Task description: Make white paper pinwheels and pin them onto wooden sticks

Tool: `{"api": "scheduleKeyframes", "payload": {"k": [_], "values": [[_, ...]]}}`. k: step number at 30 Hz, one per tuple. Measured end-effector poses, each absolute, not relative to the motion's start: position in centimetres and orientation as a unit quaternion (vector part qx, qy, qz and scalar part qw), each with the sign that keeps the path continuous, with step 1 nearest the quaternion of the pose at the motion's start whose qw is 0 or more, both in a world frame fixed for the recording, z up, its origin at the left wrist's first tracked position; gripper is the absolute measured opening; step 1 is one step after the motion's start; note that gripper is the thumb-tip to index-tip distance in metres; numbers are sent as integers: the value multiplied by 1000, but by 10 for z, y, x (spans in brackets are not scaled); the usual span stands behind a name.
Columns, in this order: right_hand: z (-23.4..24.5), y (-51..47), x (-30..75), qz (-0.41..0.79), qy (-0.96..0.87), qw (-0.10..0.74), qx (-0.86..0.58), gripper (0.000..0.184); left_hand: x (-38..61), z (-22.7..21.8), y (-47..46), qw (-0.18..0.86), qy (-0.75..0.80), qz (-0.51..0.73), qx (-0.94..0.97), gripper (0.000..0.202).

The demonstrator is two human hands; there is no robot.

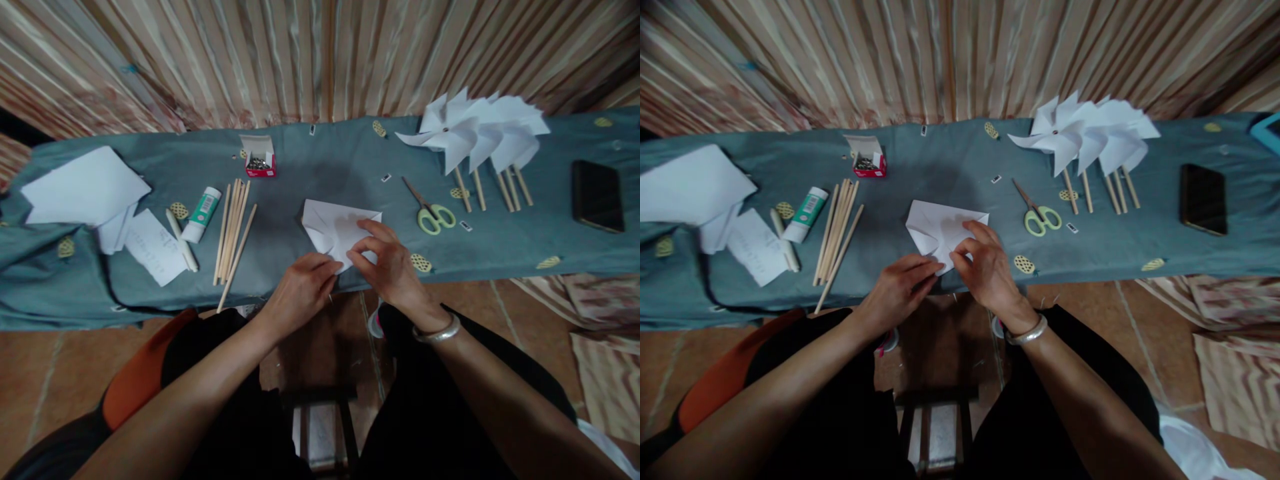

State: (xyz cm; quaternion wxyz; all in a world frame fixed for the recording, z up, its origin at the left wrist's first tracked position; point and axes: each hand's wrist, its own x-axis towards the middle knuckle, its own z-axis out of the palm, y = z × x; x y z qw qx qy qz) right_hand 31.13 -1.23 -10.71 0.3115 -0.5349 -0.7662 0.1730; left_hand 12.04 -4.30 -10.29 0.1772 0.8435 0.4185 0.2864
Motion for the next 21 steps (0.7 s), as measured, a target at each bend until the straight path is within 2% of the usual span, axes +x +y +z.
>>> {"api": "scheduleKeyframes", "payload": {"k": [15,21], "values": [[-108,-15,310,126,-801,316,-493,17,121,-102,-42,188,418,300,837,20],[-109,-22,311,138,-822,288,-472,32,122,-102,-42,192,423,300,834,21]]}}
